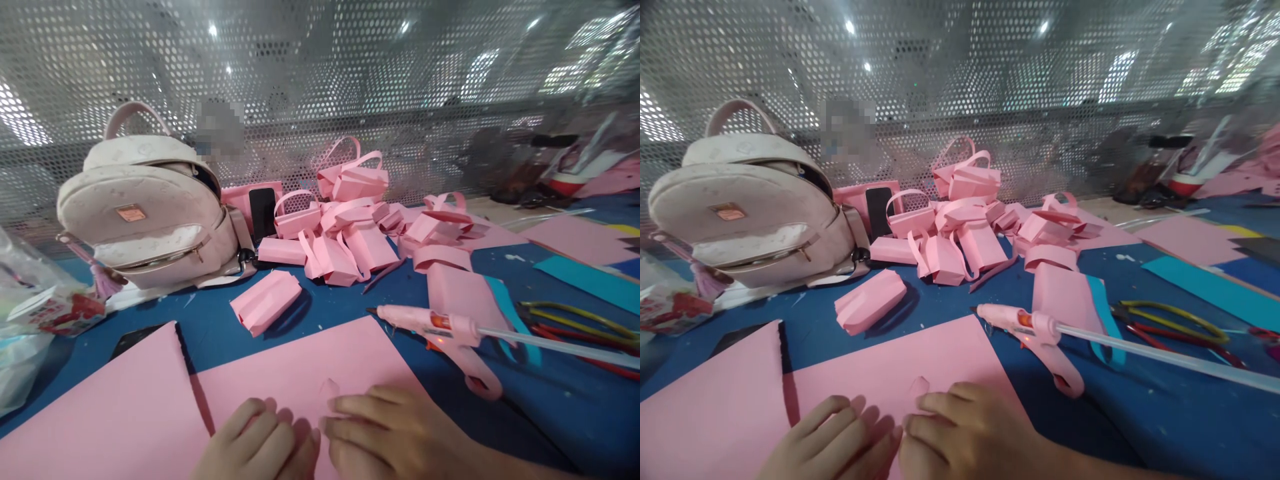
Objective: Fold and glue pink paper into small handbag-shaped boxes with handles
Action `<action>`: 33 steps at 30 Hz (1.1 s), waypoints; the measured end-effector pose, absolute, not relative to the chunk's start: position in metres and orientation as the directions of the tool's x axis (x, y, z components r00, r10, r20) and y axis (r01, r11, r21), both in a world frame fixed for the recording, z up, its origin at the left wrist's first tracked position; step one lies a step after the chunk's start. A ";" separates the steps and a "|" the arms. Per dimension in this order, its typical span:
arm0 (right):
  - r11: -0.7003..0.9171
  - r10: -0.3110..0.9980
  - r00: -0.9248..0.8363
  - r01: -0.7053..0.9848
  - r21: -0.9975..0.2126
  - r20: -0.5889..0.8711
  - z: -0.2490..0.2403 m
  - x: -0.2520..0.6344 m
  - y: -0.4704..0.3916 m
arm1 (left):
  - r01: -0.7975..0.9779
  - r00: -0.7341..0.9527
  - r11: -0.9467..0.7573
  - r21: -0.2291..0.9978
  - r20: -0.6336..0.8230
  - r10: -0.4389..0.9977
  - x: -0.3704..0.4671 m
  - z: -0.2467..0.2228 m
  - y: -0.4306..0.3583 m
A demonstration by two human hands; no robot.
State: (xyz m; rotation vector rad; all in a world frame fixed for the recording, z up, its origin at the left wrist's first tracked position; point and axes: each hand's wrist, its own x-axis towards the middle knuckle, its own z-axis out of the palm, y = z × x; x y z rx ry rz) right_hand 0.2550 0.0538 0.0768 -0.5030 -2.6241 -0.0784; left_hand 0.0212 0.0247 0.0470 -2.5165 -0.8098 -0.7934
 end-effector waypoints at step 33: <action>0.318 0.777 -0.628 0.331 -0.889 0.044 0.068 0.255 0.067 | 0.604 0.645 -0.792 -0.090 0.639 0.419 0.024 0.044 0.018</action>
